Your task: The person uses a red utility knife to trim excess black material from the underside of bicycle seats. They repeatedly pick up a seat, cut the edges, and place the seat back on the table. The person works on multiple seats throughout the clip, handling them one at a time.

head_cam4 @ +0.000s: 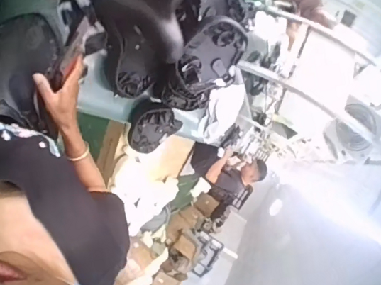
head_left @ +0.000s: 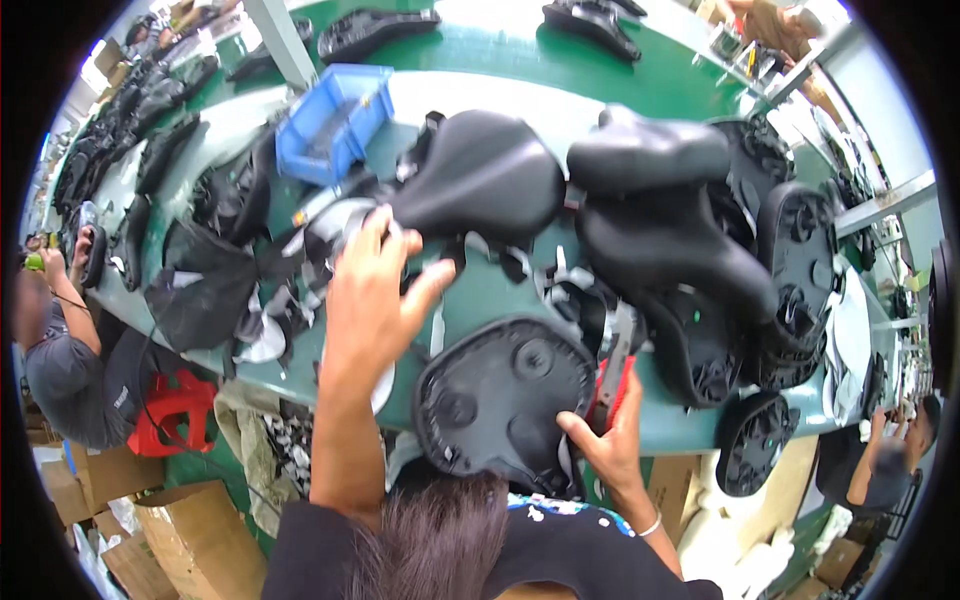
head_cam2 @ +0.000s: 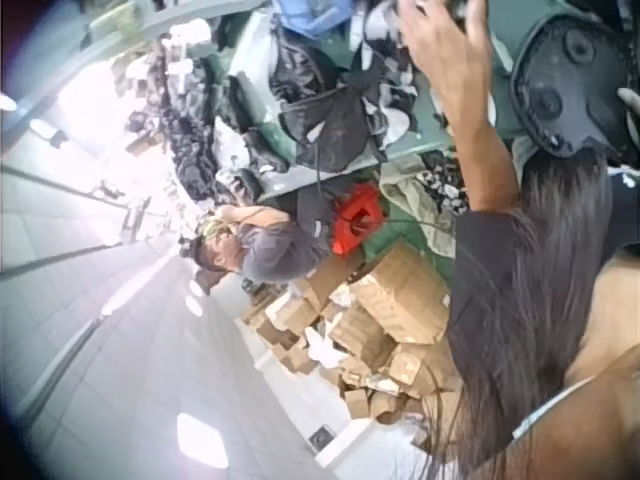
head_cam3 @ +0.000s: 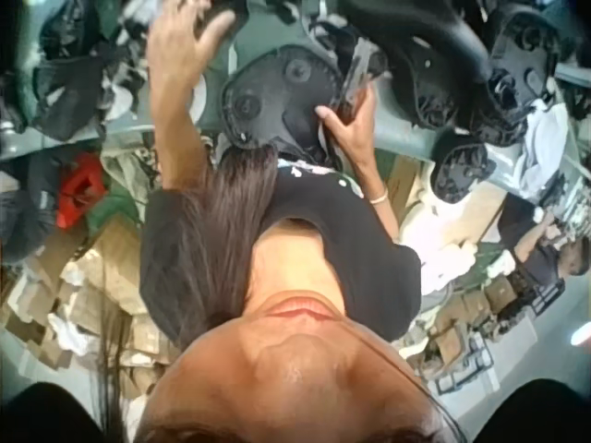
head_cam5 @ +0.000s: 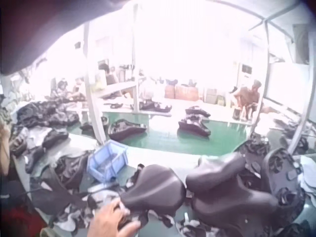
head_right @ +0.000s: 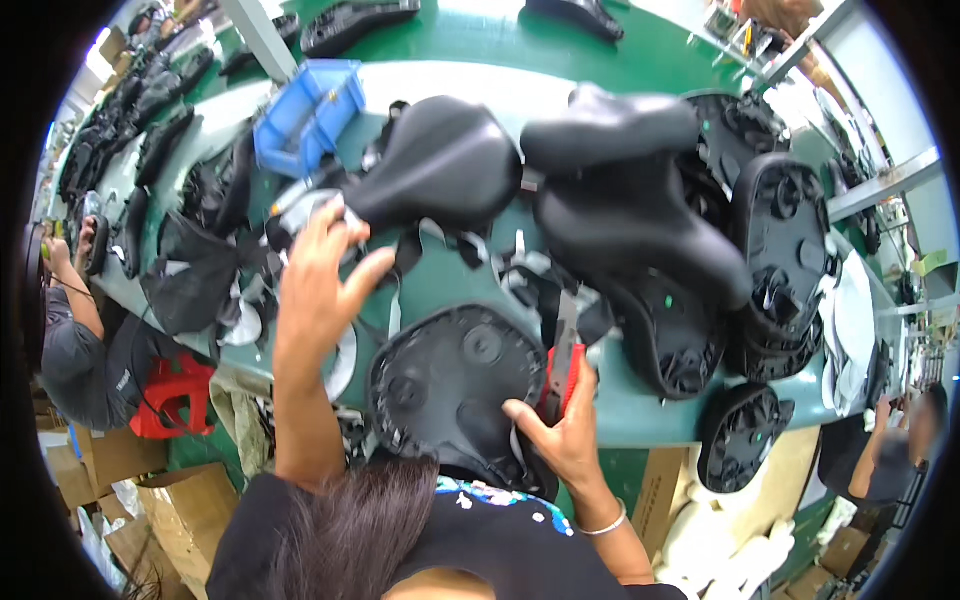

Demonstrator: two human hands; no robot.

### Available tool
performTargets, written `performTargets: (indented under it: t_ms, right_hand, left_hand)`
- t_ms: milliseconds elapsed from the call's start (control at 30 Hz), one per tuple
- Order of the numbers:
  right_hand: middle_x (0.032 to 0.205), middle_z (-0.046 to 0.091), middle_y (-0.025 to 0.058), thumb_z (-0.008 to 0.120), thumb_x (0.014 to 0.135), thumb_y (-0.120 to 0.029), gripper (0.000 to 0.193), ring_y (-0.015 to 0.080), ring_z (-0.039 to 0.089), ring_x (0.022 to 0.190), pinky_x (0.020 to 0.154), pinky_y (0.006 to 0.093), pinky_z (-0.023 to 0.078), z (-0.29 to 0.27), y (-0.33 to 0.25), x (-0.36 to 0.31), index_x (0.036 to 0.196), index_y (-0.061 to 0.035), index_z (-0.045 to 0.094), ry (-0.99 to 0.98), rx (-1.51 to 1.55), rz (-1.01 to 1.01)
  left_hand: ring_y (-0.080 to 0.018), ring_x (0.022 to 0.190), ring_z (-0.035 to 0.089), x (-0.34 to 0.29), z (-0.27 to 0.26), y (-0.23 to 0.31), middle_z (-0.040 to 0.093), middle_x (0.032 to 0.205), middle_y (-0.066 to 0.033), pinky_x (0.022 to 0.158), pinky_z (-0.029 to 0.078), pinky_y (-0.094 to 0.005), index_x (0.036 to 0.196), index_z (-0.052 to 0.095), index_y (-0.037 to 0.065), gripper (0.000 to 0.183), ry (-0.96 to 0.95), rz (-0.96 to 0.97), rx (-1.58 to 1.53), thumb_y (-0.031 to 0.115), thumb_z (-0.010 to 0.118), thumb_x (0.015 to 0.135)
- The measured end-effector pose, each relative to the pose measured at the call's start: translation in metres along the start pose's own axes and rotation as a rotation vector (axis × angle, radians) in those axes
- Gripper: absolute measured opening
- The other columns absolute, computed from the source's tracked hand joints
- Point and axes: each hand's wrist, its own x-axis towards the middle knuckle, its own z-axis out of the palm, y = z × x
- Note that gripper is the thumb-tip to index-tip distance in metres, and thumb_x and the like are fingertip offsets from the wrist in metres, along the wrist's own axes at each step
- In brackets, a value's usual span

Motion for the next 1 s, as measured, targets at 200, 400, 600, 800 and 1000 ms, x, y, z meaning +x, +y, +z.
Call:
performTargets:
  t_ms: [200,400,600,800,1000]
  right_hand:
    - [0.085,0.062,0.0075,0.071,0.078,-0.009,0.062,0.0135,0.059,0.066,0.064,0.0266,0.050,-0.015,-0.041,0.068,0.129,0.0039,0.037,-0.112,0.178,-0.453]
    - [0.062,0.057,0.0031,0.062,0.084,-0.003,0.026,0.0091,0.056,0.053,0.048,0.0231,0.046,-0.044,-0.003,0.074,0.107,0.0011,0.050,0.130,-0.032,-0.239]
    - [0.071,0.066,0.0069,0.076,0.078,-0.020,0.045,0.0146,0.063,0.055,0.053,0.0290,0.049,-0.021,0.039,0.079,0.113,-0.0013,0.054,-0.096,0.070,0.171]
    - [0.067,0.066,0.0075,0.073,0.074,-0.019,0.037,0.0152,0.067,0.059,0.059,0.0287,0.054,-0.026,0.055,0.077,0.102,-0.0003,0.057,-0.091,0.003,0.241]
    - [0.067,0.066,0.0076,0.073,0.075,-0.020,0.037,0.0149,0.067,0.060,0.059,0.0288,0.054,-0.037,0.062,0.096,0.101,-0.0001,0.058,-0.010,0.007,0.377]
  left_hand:
    - [-0.0203,0.108,0.058,-0.004,-0.006,-0.018,0.062,0.113,-0.0148,0.093,0.044,-0.0333,0.127,0.053,-0.001,0.064,-0.717,-0.334,-0.752,0.038,0.073,0.080]
    - [-0.0288,0.105,0.063,0.180,-0.024,-0.080,0.058,0.122,-0.0208,0.090,0.053,-0.0419,0.126,0.049,-0.005,0.040,-0.057,-0.585,-1.513,0.021,0.052,0.096]
    - [-0.0433,0.105,0.056,0.351,0.159,-0.044,0.047,0.125,-0.0306,0.086,0.051,-0.0480,0.132,0.041,-0.001,0.060,-0.231,-0.899,-1.455,0.039,0.057,0.091]
    - [-0.0317,0.122,0.050,0.458,0.308,0.024,0.047,0.137,-0.0172,0.095,0.043,-0.0446,0.138,0.045,0.020,0.053,-0.432,-0.083,-0.443,0.045,0.050,0.092]
    - [-0.0452,0.124,0.044,0.488,0.368,0.078,0.057,0.119,-0.0263,0.101,0.032,-0.0595,0.132,0.050,0.023,0.073,-0.341,-0.137,0.004,0.071,0.051,0.076]
